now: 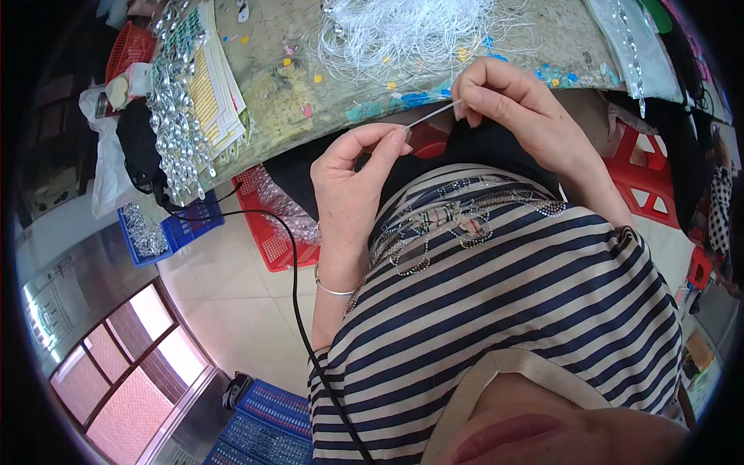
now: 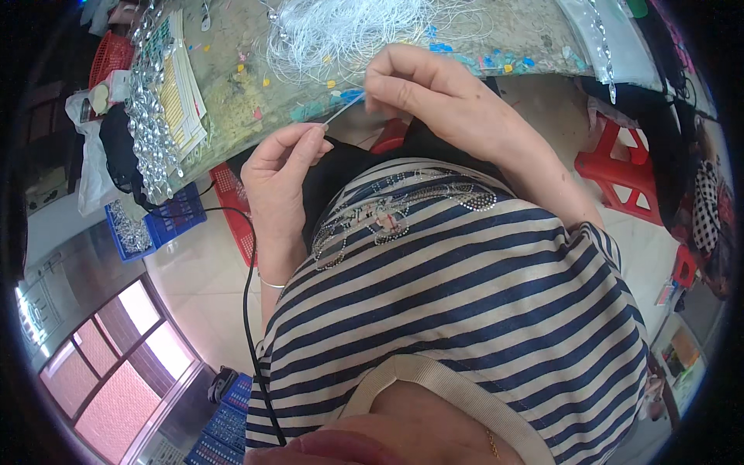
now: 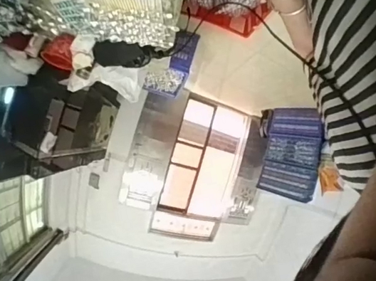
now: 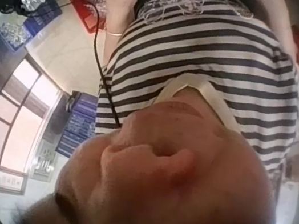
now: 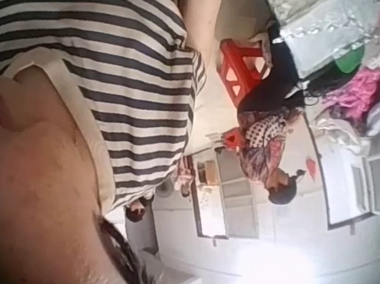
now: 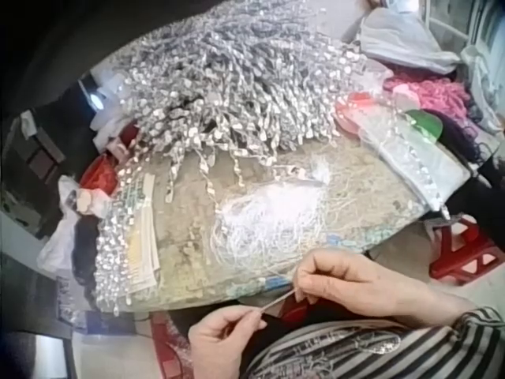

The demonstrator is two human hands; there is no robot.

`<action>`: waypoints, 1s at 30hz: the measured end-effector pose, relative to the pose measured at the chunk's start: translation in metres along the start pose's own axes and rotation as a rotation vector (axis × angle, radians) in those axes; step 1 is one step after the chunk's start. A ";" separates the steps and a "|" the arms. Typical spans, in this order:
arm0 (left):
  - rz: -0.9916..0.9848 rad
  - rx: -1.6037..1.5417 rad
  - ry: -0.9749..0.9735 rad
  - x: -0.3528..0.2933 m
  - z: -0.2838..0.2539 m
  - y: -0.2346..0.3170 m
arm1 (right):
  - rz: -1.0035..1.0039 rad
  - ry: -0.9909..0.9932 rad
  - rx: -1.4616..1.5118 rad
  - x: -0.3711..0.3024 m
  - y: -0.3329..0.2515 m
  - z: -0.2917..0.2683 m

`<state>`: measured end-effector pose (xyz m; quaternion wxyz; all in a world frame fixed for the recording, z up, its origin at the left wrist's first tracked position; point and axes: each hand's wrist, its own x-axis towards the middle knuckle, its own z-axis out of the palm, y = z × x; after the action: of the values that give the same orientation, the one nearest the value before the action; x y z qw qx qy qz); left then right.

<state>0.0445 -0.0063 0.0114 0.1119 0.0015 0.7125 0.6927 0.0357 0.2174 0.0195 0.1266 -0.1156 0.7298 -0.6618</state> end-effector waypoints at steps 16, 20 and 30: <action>-0.052 -0.298 -0.014 0.001 0.006 -0.005 | -0.587 0.037 -0.606 0.015 -0.001 0.037; -0.090 -0.357 -0.026 0.003 0.003 -0.010 | -0.591 0.031 -0.590 0.016 0.000 0.040; 0.010 -0.200 0.040 -0.001 0.005 -0.001 | -0.483 0.084 -0.532 0.015 -0.003 0.037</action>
<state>0.0461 -0.0017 0.0102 0.0939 -0.0200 0.6417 0.7609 0.0342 0.1774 0.0184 -0.0979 -0.2866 0.8325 -0.4639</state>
